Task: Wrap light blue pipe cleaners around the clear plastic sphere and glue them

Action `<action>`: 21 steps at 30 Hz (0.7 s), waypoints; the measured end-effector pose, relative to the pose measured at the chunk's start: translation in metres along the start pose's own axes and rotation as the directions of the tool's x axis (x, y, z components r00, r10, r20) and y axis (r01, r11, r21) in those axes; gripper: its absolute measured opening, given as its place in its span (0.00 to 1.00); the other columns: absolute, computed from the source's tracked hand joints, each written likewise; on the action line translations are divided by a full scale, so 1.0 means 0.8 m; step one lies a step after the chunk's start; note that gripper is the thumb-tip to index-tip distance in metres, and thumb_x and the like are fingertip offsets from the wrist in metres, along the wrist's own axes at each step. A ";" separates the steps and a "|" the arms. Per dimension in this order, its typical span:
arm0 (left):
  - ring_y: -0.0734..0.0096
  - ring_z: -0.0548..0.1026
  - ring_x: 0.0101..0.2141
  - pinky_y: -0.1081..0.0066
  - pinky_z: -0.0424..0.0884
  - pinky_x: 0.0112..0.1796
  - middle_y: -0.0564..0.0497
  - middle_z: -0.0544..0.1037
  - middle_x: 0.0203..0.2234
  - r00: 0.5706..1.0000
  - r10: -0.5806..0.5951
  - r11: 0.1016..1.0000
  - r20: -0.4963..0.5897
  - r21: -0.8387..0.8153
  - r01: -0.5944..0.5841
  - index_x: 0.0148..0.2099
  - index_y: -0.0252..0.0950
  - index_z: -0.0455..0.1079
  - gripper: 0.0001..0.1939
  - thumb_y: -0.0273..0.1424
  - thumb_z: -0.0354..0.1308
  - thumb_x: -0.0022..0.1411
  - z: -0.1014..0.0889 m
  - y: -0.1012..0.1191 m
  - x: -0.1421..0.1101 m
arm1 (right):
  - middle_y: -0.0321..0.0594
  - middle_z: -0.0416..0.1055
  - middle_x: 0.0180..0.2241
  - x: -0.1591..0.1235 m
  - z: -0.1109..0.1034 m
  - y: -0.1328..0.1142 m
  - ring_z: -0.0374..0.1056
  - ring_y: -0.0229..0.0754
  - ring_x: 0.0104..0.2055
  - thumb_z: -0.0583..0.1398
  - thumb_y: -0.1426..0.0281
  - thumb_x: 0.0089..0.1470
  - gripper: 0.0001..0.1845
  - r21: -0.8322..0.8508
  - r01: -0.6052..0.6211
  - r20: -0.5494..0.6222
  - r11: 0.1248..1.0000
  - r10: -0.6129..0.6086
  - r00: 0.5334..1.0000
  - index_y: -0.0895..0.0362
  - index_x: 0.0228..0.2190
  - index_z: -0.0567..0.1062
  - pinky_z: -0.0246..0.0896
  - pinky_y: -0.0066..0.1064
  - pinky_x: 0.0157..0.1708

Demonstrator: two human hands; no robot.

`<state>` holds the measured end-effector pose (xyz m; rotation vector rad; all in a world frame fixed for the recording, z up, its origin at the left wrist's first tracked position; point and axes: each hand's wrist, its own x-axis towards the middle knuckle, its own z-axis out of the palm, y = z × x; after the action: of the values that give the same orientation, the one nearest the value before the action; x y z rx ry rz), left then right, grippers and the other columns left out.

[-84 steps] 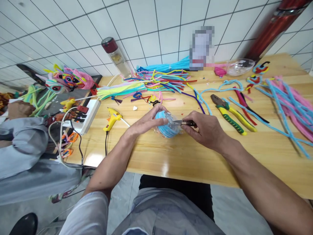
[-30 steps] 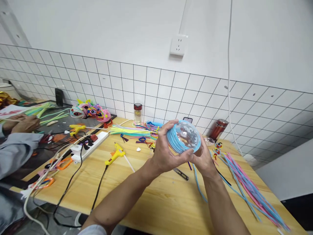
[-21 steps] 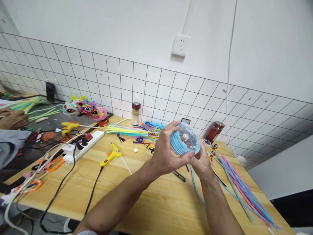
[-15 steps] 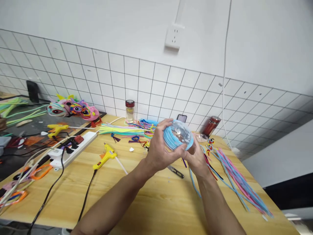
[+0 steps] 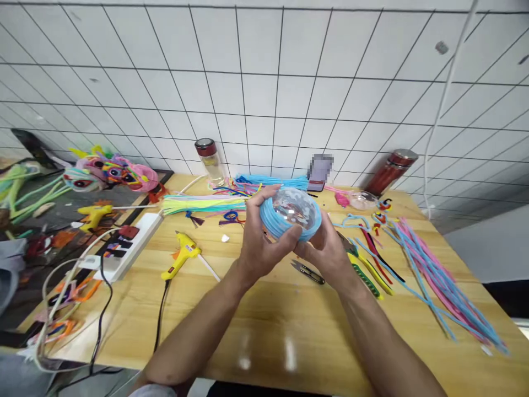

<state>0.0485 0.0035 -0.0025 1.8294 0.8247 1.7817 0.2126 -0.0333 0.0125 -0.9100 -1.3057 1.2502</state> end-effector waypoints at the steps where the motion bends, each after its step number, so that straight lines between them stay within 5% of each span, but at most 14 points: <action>1: 0.49 0.73 0.66 0.48 0.73 0.65 0.39 0.73 0.65 1.000 -0.004 1.000 -0.009 -0.003 0.004 0.67 0.42 0.61 0.36 0.51 0.69 0.66 0.001 0.001 0.000 | 0.45 0.75 0.67 -0.001 0.001 -0.001 0.72 0.58 0.69 0.79 0.52 0.52 0.45 -0.005 0.002 0.002 1.000 -0.002 1.000 0.45 0.65 0.70 0.70 0.51 0.69; 8: 0.54 0.78 0.59 0.55 0.79 0.58 0.41 0.74 0.63 0.997 0.034 0.995 -0.074 -0.086 -0.040 0.64 0.42 0.64 0.36 0.56 0.68 0.65 0.009 0.020 0.002 | 0.43 0.74 0.67 -0.014 0.008 -0.015 0.73 0.57 0.68 0.78 0.53 0.54 0.41 -0.026 0.142 -0.018 0.990 -0.142 0.990 0.45 0.63 0.70 0.72 0.51 0.68; 21: 0.57 0.80 0.54 0.57 0.80 0.54 0.42 0.75 0.61 0.995 -0.040 0.972 -0.089 -0.233 0.018 0.63 0.42 0.66 0.35 0.52 0.71 0.63 0.006 0.033 0.003 | 0.45 0.73 0.68 -0.028 0.017 -0.027 0.70 0.59 0.71 0.77 0.49 0.54 0.48 -0.080 0.162 -0.028 0.984 -0.164 0.986 0.44 0.68 0.65 0.74 0.52 0.66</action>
<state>0.0560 -0.0134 0.0173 1.5874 0.6420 1.8705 0.2056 -0.0606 0.0313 -0.8569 -1.3805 1.0594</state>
